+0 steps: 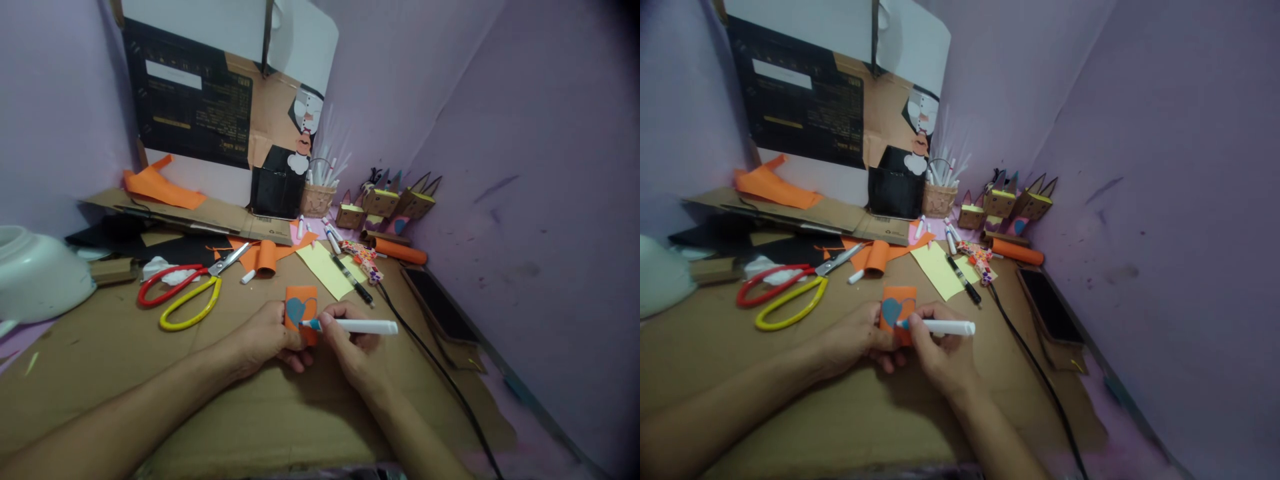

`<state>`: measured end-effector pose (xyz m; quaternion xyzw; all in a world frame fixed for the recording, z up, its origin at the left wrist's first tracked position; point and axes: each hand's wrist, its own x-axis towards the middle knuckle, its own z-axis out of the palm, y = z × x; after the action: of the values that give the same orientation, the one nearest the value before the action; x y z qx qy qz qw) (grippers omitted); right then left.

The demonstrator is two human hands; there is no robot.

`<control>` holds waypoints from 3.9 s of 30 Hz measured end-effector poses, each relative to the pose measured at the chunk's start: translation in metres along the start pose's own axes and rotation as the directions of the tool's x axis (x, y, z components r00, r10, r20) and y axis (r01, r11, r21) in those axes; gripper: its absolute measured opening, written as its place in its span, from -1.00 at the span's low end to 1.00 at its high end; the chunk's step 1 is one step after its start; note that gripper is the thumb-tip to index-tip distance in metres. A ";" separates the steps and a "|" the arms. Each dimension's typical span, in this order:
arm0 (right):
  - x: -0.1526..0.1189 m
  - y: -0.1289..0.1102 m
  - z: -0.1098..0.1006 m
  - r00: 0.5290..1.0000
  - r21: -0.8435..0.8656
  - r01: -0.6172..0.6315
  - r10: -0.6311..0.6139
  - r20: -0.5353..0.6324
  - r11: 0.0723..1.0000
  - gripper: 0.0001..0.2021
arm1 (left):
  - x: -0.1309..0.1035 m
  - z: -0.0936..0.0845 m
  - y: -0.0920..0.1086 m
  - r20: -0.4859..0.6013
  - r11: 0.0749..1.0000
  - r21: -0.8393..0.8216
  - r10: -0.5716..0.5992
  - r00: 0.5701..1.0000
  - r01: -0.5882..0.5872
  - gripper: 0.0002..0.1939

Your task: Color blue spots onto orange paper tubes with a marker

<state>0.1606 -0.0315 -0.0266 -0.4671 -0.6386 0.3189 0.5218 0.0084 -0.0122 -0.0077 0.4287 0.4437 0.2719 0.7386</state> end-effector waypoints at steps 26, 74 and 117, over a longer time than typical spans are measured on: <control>0.006 -0.003 0.000 0.990 -0.018 -0.062 0.060 -0.130 0.998 -0.78 | -0.002 0.000 0.000 -0.021 1.000 0.029 -0.009 1.000 0.010 -0.81; 0.003 0.003 -0.002 0.984 -0.046 0.019 -0.027 -0.176 0.999 -0.81 | 0.000 0.000 -0.001 -0.024 1.000 0.026 -0.011 1.000 0.011 -0.74; 0.000 -0.006 0.001 1.000 -0.060 0.012 -0.013 -0.004 0.998 -0.80 | -0.001 0.001 0.002 -0.037 1.000 -0.011 0.005 0.999 -0.006 -0.82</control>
<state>0.1579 -0.0339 -0.0218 -0.4792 -0.6497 0.2954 0.5109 0.0085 -0.0126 -0.0049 0.4208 0.4545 0.2842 0.7318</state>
